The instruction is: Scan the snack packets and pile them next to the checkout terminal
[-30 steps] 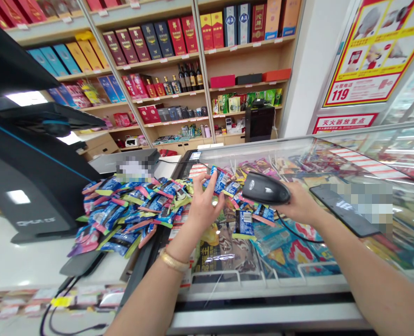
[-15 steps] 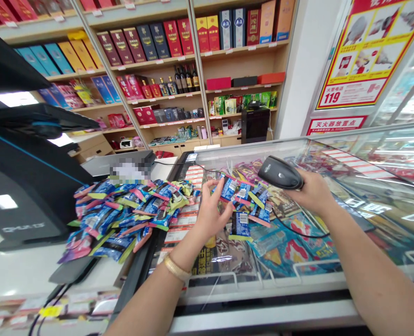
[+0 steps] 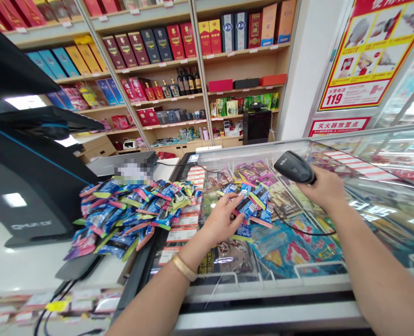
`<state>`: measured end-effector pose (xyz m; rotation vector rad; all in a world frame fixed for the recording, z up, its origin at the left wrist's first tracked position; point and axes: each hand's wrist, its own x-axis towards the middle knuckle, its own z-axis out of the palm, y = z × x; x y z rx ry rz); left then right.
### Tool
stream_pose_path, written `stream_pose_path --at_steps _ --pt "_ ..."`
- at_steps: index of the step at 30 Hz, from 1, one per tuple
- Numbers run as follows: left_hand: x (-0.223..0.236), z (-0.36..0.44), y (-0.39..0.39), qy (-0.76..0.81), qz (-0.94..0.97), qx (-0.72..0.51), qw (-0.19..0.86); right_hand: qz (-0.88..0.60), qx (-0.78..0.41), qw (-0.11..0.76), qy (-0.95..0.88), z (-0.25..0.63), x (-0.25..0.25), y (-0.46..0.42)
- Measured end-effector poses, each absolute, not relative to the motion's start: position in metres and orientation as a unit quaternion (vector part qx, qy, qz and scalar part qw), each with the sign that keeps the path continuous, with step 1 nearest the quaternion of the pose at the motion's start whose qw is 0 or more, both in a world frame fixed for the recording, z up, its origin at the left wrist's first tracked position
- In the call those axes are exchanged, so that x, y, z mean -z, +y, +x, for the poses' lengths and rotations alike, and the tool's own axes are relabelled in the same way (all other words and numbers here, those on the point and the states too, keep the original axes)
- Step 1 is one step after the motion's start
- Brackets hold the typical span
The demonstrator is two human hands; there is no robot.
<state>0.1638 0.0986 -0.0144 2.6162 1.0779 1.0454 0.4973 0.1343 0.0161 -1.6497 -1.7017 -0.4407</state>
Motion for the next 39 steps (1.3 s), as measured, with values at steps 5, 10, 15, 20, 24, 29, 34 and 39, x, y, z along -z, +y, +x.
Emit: stream_pose_path --at_steps 5,10,15,20,24,29,34,39 --pt "-0.011 0.129 0.111 0.512 0.773 -0.356 -0.115 -0.650 0.143 0.346 -0.662 0.493 -0.016 0.133" --pt "-0.040 0.077 0.112 0.672 0.597 -0.360 -0.250 -0.628 0.162 0.347 -0.677 0.489 -0.014 0.134" --pt "-0.037 0.053 0.110 0.748 0.569 -0.243 -0.241 -0.587 0.196 0.351 -0.702 0.485 -0.010 0.135" --pt "-0.033 0.050 0.111 0.760 0.575 -0.212 -0.217 -0.573 0.190 0.341 -0.720 0.483 -0.010 0.134" --pt "-0.040 0.054 0.112 0.747 0.574 -0.255 -0.219 -0.562 0.183 0.351 -0.726 0.480 -0.013 0.133" --pt "-0.041 0.068 0.116 0.658 0.611 -0.391 -0.202 -0.511 0.111 0.395 -0.755 0.465 -0.022 0.123" --pt "-0.029 0.089 0.118 0.529 0.698 -0.451 -0.172 -0.420 0.009 0.409 -0.810 0.435 -0.031 0.107" --pt "-0.019 0.103 0.118 0.505 0.730 -0.436 -0.152 -0.384 -0.036 0.390 -0.837 0.415 -0.035 0.095"
